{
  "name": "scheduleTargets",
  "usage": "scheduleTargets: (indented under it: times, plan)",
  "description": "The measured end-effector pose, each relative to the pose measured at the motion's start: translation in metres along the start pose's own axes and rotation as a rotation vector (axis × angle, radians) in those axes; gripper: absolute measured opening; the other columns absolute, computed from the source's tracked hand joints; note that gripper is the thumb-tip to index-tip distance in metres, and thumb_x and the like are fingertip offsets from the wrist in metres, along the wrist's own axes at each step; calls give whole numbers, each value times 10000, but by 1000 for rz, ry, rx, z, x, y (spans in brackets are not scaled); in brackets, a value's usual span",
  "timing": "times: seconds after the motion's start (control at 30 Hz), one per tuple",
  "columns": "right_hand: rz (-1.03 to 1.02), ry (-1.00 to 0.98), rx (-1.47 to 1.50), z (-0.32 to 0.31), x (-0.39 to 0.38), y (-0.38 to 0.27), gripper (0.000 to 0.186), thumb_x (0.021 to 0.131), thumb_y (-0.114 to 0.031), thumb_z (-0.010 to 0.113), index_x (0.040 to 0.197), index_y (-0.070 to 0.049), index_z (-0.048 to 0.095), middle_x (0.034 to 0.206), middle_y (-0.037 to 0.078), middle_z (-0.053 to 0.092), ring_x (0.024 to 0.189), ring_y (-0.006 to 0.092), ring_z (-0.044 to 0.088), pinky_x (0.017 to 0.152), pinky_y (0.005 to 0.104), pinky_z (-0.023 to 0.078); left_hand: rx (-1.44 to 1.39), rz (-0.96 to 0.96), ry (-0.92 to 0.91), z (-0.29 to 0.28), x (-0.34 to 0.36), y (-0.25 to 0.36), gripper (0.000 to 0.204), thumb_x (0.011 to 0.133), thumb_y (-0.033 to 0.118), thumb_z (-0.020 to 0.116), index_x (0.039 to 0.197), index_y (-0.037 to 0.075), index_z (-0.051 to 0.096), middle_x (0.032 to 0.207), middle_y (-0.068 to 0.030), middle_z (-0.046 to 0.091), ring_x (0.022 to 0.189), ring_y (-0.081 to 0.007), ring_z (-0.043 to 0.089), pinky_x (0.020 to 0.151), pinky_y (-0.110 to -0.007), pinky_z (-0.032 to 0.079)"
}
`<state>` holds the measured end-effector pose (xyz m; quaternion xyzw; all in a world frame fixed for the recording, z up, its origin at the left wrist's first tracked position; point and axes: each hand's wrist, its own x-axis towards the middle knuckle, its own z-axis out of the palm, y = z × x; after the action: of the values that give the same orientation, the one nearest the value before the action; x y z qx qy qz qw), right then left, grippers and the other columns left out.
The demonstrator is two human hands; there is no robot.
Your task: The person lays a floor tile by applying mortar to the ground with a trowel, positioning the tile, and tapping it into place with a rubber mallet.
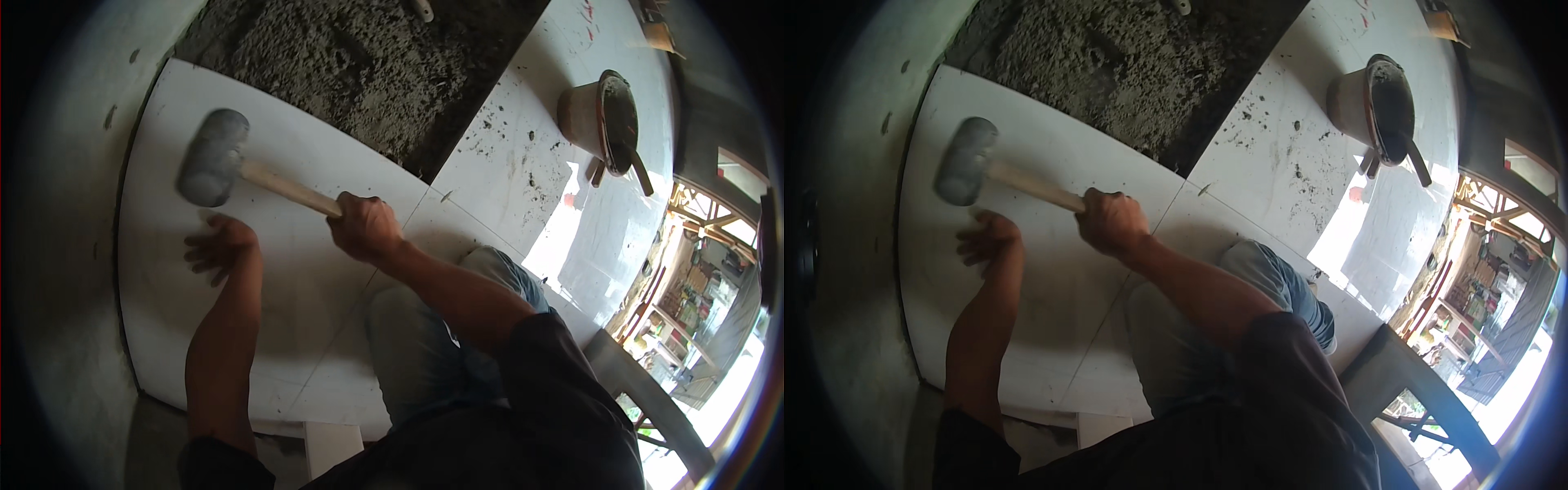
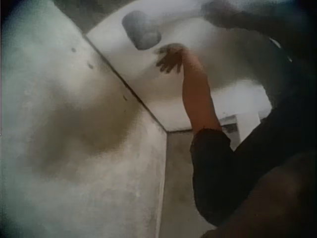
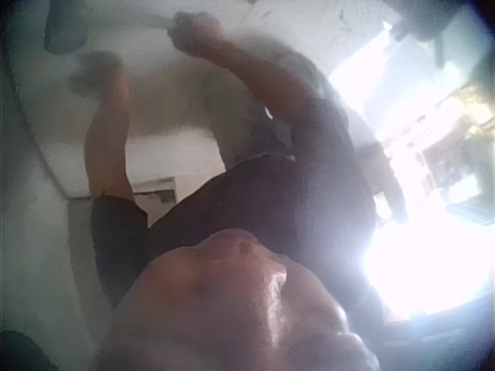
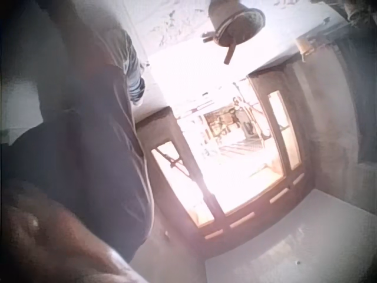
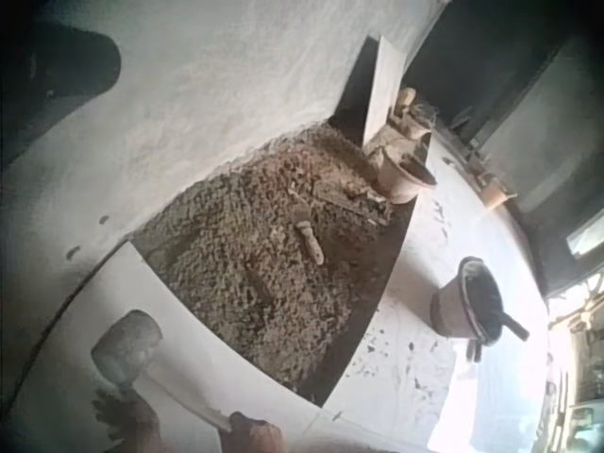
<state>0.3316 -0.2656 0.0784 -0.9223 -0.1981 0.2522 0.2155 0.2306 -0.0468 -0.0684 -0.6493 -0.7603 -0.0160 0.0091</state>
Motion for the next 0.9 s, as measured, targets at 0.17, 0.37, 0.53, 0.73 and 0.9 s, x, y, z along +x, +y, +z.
scheduleTargets:
  times: [0.17, 0.37, 0.53, 0.73, 0.9]
  plan:
    - [198, -213, -34, -1, 5, 20, 200, 773, -193, 662, 726, -35, 549, 659, 194, 606, 676, 398, 626, 615, 477, 501, 111, 9, 137, 0, 5, -1, 794, 861, 657, 315, 1468, 149, 248, 1502, -131, 243, 1380, -384, 200, 1034, -684, 97]
    - [132, -282, -47, -2, 14, 13, 186, 788, -213, 642, 813, -32, 610, 657, 171, 620, 679, 367, 645, 645, 441, 530, 68, 4, 61, -3, 5, 1, 806, 853, 651, 321, 1478, 153, 214, 1518, -143, 205, 1393, -400, 159, 1031, -693, 76]
    - [-151, -35, 223, -2, 2, -19, 251, 854, -297, 533, 899, -81, 653, 840, 159, 679, 818, 320, 674, 714, 424, 541, 55, -42, 26, -15, 14, -19, 818, 847, 645, 326, 1487, 155, 186, 1531, -153, 173, 1403, -413, 125, 1028, -701, 59]
    - [-145, -36, 147, -6, 0, -28, 218, 781, -277, 636, 832, -66, 615, 651, 157, 622, 650, 347, 650, 635, 448, 532, 903, 29, 405, 25, 28, -39, 823, 843, 647, 333, 1487, 154, 190, 1534, -156, 167, 1409, -411, 114, 1031, -697, 65]
    - [185, -253, -87, -5, 15, 3, 106, 723, -141, 654, 771, -63, 601, 635, 141, 611, 621, 351, 633, 603, 427, 530, -27, -15, 62, 6, 9, -4, 755, 873, 605, 304, 1476, 155, 234, 1524, -167, 196, 1412, -404, 108, 1047, -671, 87]
